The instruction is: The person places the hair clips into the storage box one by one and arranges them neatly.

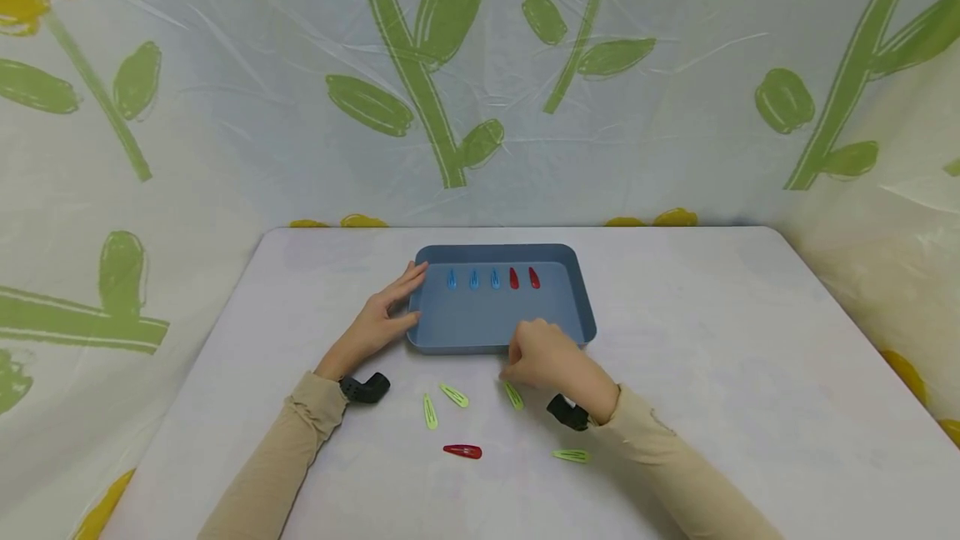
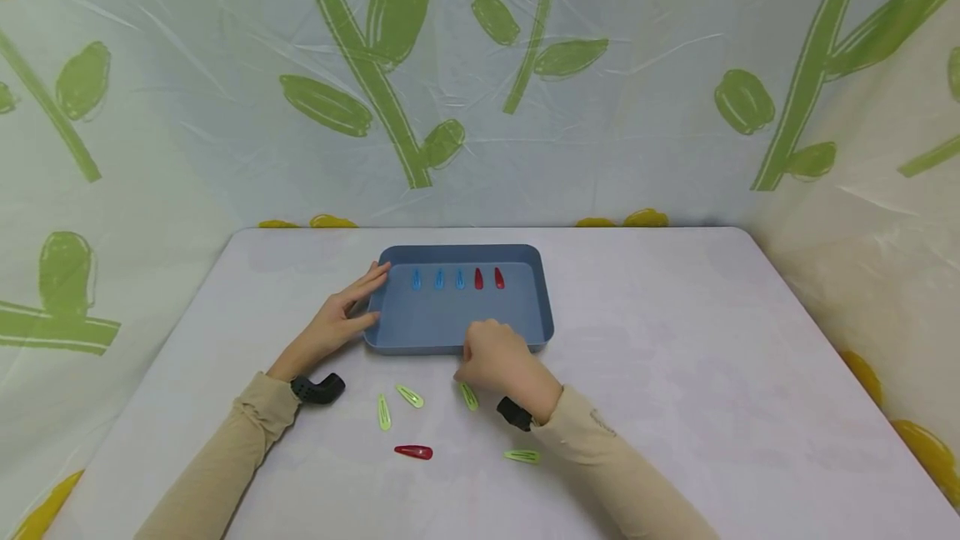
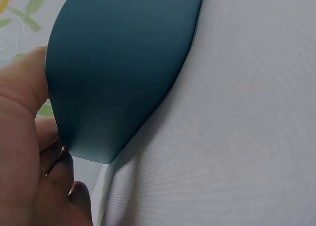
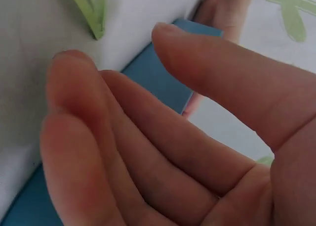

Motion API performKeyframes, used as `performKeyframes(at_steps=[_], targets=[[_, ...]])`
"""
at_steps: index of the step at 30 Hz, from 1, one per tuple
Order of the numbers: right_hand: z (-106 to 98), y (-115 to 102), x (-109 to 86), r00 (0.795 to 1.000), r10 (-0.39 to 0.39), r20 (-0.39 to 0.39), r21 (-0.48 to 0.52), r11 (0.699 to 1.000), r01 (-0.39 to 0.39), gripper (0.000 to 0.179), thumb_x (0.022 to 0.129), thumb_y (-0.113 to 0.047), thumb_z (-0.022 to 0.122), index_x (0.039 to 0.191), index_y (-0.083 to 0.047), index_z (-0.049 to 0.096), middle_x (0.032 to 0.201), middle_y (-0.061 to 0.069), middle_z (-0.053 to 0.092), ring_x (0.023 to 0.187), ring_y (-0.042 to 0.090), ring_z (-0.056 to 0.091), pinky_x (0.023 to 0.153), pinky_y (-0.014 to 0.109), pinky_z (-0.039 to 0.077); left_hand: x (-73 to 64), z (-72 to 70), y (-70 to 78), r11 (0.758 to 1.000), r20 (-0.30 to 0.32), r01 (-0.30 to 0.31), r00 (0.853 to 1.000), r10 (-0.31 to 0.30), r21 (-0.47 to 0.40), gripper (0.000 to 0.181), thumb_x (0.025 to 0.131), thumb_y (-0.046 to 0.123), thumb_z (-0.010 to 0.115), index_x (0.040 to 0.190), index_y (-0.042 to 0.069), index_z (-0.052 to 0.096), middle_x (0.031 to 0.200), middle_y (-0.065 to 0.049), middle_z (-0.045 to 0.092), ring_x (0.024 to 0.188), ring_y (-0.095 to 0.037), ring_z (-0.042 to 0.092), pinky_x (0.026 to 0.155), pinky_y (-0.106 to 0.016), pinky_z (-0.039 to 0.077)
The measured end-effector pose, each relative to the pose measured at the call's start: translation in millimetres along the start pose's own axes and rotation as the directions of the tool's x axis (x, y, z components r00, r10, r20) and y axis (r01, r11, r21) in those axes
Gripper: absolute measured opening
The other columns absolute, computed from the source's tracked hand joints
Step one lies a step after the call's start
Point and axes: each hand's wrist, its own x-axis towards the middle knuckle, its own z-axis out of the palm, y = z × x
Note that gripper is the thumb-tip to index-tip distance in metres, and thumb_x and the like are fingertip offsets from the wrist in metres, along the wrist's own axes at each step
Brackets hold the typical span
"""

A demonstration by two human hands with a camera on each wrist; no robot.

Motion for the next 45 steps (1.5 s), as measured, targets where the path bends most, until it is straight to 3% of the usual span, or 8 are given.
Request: performKeyframes(at_steps=[7,11,19,31,45], targets=[[8,0,-1.1,1.0,0.006,0.01,-0.071,0.997,-0.005,0.043,0.071,-0.017,0.088,0.047,-0.013,0.052,0.044,-0.008,0.036,0.044,0.009,0.034,0.042,0.023,0.025,0.2,0.0,0.1,1.0,-0.001,-0.002,1.0,0.002,0.005,0.065,0.09,-0.014,0.06,0.149,-0.007,0.035,0.16,-0.023,0.023,0.151,-0.037,0.007,0.118,-0.053,0.013],[11,1,-1.5,1.0,-0.005,-0.003,-0.09,0.996,0.005,0.038,0.07,-0.016,0.089,0.051,-0.013,0.056,0.048,-0.005,0.046,0.048,0.012,0.043,0.043,0.024,0.032,0.3,0.4,0.2,1.0,-0.001,-0.005,1.0,0.005,0.01,0.065,0.09,-0.014,0.06,0.149,-0.008,0.035,0.159,-0.025,0.023,0.15,-0.039,0.007,0.119,-0.051,0.014],[16,1,-0.9,0.998,-0.057,0.03,-0.034,0.998,0.058,0.039,0.069,-0.007,0.086,0.047,-0.012,0.054,0.042,-0.009,0.04,0.042,0.009,0.039,0.041,0.023,0.032,-0.1,0.3,1.2,1.0,0.001,-0.001,1.0,0.001,0.027,0.064,0.089,-0.014,0.06,0.148,-0.009,0.035,0.159,-0.025,0.023,0.15,-0.039,0.008,0.118,-0.055,0.014],[16,3,-0.2,0.996,-0.027,0.081,0.091,0.996,0.019,0.029,0.072,-0.003,0.085,0.055,-0.008,0.062,0.047,0.005,0.059,0.038,0.015,0.055,0.039,0.024,0.045,-0.5,-0.4,-0.7,1.0,0.004,0.016,1.0,-0.016,0.018,0.065,0.091,-0.012,0.061,0.15,-0.007,0.035,0.16,-0.022,0.022,0.151,-0.034,0.007,0.12,-0.048,0.013],[15,3,0.6,0.991,-0.051,0.125,0.144,0.989,0.033,0.027,0.074,-0.002,0.084,0.057,-0.007,0.064,0.047,0.003,0.059,0.04,0.016,0.057,0.04,0.025,0.047,-0.4,-0.2,1.0,1.0,0.005,0.011,1.0,-0.011,0.022,0.064,0.091,-0.012,0.06,0.149,-0.007,0.035,0.16,-0.022,0.024,0.151,-0.035,0.007,0.12,-0.047,0.013]])
